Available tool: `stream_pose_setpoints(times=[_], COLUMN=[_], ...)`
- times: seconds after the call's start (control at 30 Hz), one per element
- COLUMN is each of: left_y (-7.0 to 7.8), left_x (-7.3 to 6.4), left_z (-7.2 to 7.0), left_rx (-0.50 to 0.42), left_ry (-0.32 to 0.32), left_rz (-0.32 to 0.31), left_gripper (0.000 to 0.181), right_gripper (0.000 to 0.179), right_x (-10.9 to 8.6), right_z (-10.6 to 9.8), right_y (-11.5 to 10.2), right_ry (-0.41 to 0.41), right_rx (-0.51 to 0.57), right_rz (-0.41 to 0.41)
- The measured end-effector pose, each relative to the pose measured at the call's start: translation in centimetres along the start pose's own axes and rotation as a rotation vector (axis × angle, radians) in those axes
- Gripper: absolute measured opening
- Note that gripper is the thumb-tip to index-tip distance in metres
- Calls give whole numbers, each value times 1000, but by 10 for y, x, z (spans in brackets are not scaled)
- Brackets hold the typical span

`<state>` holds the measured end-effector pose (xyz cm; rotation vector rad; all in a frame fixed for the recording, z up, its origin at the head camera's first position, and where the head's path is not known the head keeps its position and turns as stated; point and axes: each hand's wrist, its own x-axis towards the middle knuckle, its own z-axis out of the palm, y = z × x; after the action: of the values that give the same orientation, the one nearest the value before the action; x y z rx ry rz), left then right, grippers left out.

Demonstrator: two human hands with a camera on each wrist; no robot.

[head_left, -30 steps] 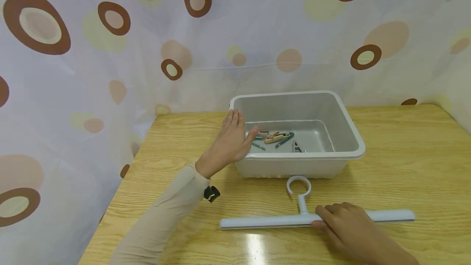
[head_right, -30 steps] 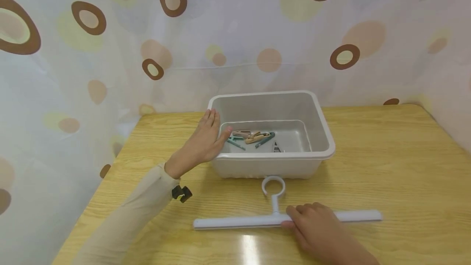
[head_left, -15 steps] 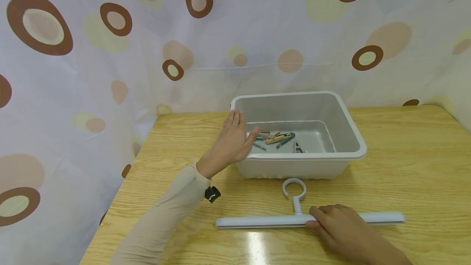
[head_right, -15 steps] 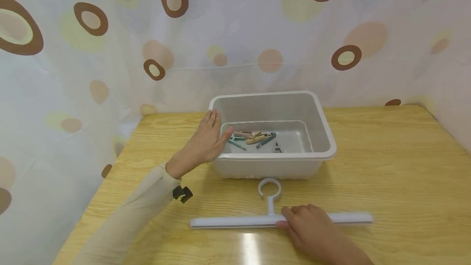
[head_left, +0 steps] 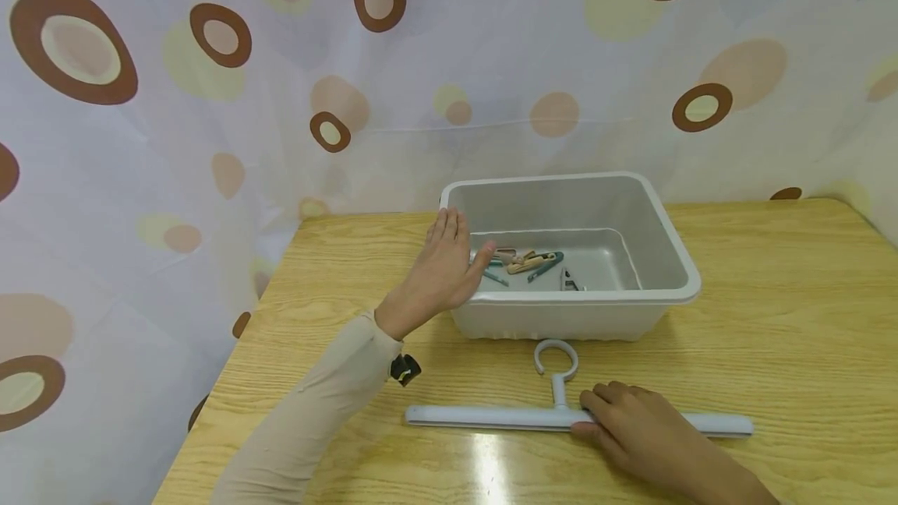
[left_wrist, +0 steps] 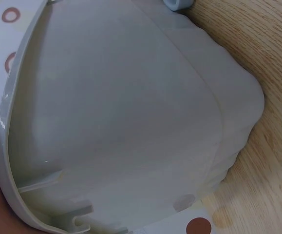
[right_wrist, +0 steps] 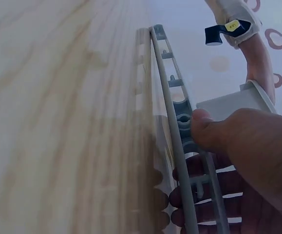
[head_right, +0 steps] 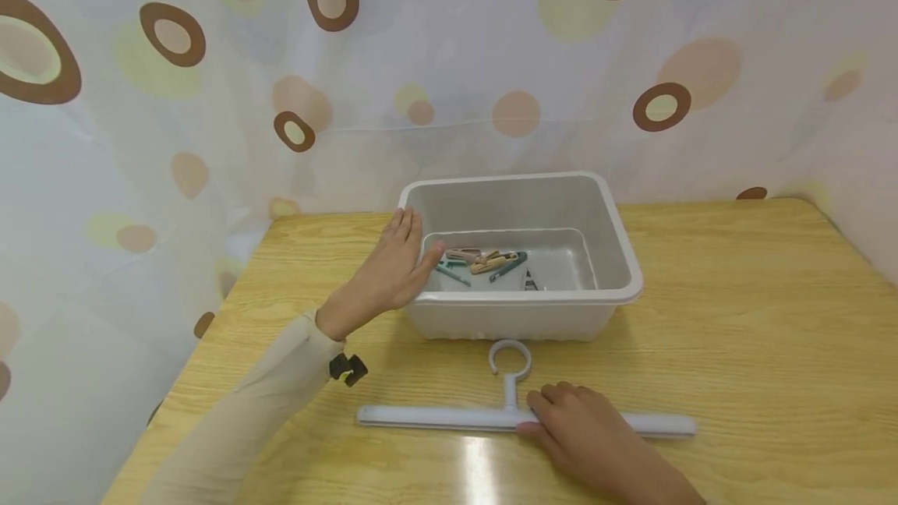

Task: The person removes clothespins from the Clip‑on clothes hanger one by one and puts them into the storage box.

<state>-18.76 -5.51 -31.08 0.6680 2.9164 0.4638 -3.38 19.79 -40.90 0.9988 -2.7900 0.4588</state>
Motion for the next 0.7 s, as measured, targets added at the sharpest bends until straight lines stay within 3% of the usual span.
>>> stream_pose_setpoints(times=[0.23, 0.5, 0.7], left_y=[1, 1, -5], left_x=[1, 1, -2], left_z=[0, 0, -9], left_rx=[-8, -22, -12], left_ry=[-2, 11, 98], left_rz=[-1, 13, -10], left_gripper=[72, 72, 71], right_gripper=[26, 28, 21], right_x=[2, 2, 0], right_z=[-1, -3, -13], right_y=[-2, -2, 8], right_ry=[-8, -18, 27], right_rx=[-82, -104, -89], right_rz=[-12, -10, 4])
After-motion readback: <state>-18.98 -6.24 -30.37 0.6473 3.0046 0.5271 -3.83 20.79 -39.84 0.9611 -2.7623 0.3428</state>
